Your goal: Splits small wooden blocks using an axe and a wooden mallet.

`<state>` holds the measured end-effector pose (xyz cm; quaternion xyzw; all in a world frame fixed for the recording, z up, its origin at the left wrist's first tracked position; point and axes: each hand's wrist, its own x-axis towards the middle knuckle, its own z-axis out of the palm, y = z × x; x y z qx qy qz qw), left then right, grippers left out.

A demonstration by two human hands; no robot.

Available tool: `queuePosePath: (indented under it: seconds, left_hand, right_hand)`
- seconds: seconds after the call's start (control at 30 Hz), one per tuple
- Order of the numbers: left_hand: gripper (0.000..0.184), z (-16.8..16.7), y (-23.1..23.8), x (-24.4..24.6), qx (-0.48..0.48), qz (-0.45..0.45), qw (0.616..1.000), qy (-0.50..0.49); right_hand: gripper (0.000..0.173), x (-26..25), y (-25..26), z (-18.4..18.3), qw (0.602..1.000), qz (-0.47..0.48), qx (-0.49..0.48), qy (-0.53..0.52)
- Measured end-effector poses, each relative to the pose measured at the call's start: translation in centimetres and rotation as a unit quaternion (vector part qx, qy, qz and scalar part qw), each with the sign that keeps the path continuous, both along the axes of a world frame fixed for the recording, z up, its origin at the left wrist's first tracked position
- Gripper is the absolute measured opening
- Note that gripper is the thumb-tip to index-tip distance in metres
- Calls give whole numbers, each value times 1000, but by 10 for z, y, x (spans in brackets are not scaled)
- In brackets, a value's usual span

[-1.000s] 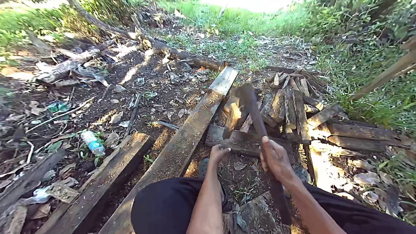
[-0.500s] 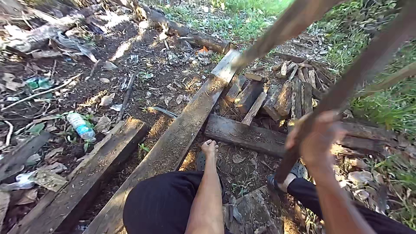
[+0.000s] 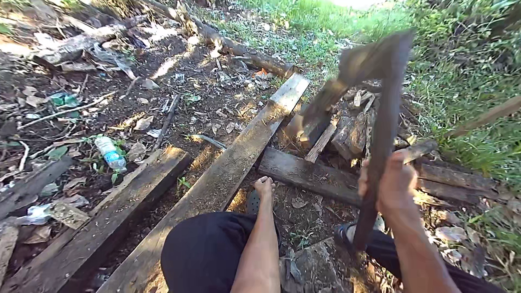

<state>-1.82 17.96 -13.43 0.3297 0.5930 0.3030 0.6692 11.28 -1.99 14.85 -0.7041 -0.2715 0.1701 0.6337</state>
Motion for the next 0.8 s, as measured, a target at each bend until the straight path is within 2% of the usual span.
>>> queuePosePath:
  seconds: [0.07, 0.13, 0.23, 0.27, 0.3, 0.37, 0.43, 0.5, 0.63, 0.73, 0.8]
  left_hand:
    - [33, -3, -1, 5, -3, -1, 1000, 1]
    - [33, -4, -2, 11, -11, -11, 1000, 0]
    - [33, -7, -3, 17, -21, -16, 1000, -3]
    - [33, -9, -3, 18, -23, -16, 1000, -2]
    - [33, -12, -3, 17, -25, -15, 1000, 0]
    - [33, -15, -3, 13, -25, -17, 1000, 4]
    - [31, -13, -8, 9, -21, -29, 999, 10]
    - [27, -4, -7, 9, -13, -42, 999, 2]
    - [29, -1, -12, -5, -25, -48, 999, 2]
    - [29, -1, -7, -4, -15, -27, 1000, 0]
    - [29, -3, -8, -2, -11, -12, 1000, 5]
  right_hand:
    - [73, 9, 2, 34, 991, 8, 116, -62]
    - [62, 26, 3, 53, 967, 47, 219, -122]
    - [44, 46, 13, 55, 930, 114, 297, -184]
    - [46, 42, 18, 47, 933, 110, 288, -184]
    - [55, 33, 21, 30, 951, 83, 252, -160]
    - [74, 18, 18, -42, 995, 42, 67, -60]
    - [76, 15, 10, -116, 987, 62, -146, 5]
    - [70, 11, 13, -141, 977, 52, -207, 12]
    - [74, 0, 4, -96, 979, 40, -189, 71]
    - [76, 5, -1, -46, 989, 1, -119, 93]
    - [78, 6, -5, -7, 997, -13, -44, 61]
